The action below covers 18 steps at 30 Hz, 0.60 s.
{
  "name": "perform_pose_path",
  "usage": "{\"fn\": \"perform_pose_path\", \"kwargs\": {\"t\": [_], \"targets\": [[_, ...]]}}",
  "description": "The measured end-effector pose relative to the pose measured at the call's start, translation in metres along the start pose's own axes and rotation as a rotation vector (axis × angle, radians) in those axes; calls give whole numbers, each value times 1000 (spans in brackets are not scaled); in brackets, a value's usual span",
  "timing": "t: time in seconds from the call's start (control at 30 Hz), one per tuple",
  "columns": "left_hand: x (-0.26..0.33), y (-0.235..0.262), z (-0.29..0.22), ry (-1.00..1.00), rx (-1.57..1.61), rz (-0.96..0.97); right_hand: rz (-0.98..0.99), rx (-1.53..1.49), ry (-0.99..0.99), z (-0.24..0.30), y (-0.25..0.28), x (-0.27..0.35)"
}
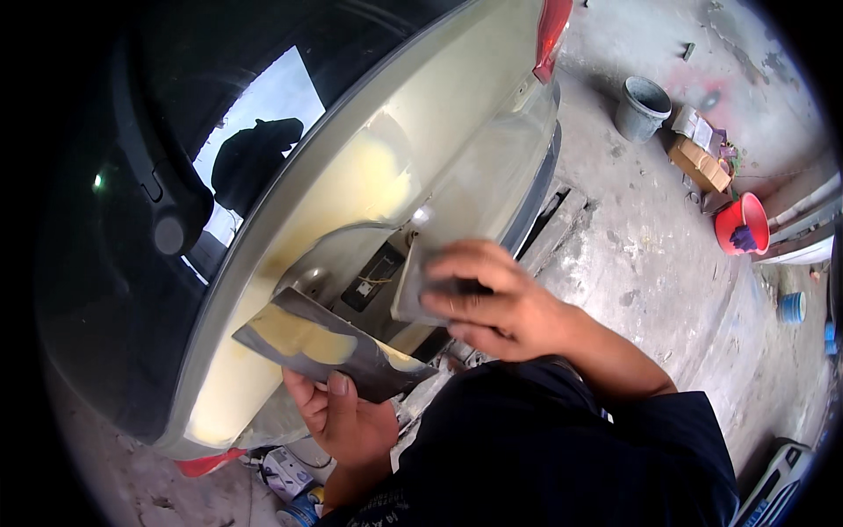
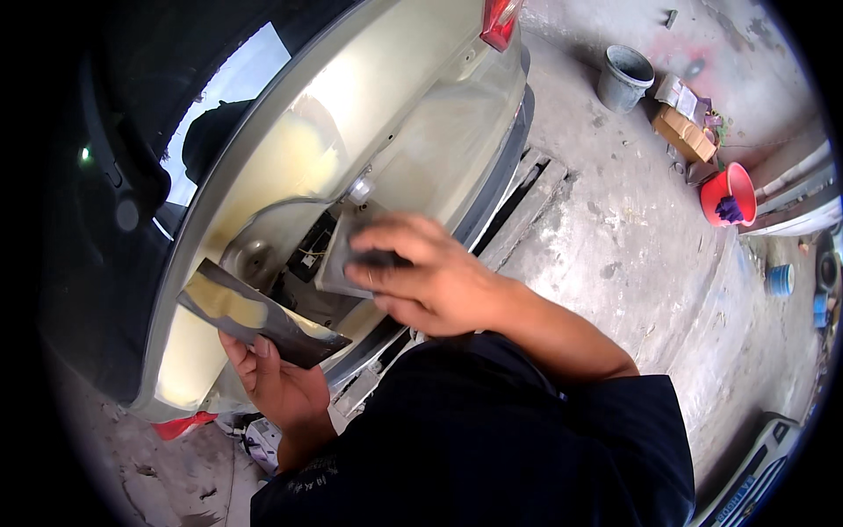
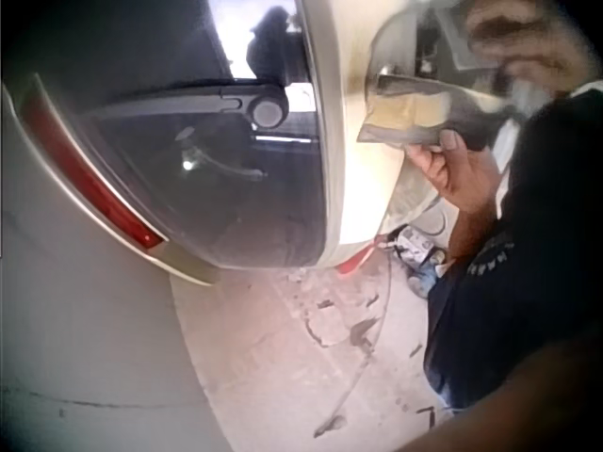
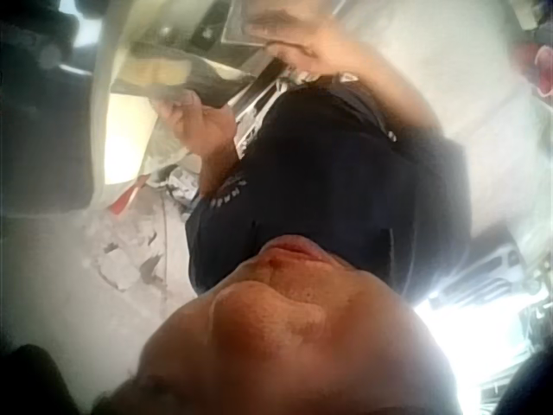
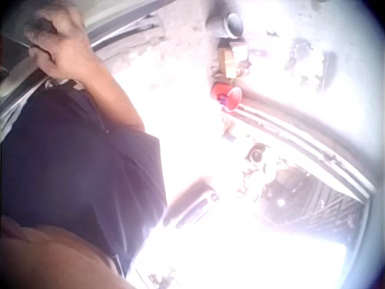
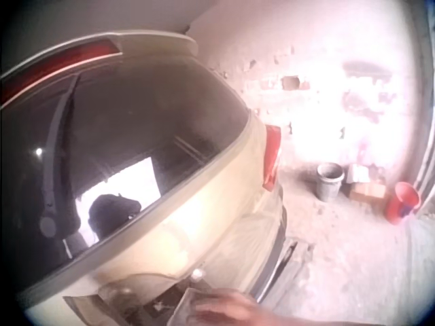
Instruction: The person applies a yellowish body filler to the rear bumper of a car using a metal putty knife. They spread the filler over a specific area, smoothing it out with the tool. The person occasionally touches the surface with their finger to check the application.
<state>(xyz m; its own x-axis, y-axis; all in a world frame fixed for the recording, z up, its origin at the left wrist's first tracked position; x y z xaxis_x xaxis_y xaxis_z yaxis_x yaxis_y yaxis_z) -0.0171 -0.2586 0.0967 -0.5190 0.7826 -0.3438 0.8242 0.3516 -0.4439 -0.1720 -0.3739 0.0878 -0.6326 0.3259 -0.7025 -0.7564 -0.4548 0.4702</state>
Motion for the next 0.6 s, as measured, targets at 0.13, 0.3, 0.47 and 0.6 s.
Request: {"fn": "perform_pose_path", "kwargs": {"t": [0.13, 0.3, 0.47, 0.6], "targets": [[2, 6, -2, -36, -16, -60, -269, 442, -219, -16, 35, -43], [5, 12, -1, -25, 2, -50, -333, 566, -293, -27, 43, -78], [8, 22, -2, -35, -31, -89, -298, 548, -339, -14, 24, -84], [9, 27, 1, -21, -52, -120, -258, 535, -358, -6, 3, -71]]}}
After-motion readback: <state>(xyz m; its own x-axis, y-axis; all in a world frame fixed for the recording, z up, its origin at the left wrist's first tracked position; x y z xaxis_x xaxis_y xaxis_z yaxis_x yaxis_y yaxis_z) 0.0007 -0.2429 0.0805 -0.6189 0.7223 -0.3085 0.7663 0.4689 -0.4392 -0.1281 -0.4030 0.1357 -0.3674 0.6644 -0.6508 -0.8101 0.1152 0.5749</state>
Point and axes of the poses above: each hand's wrist, its own x-axis away from the middle knuckle, its own y-axis out of the back of the hand, z = x × y, the point moved 8 cm from there along -x, towards the middle knuckle, and after that the axes turned 2 degrees about -x, right-handed, at the moved point
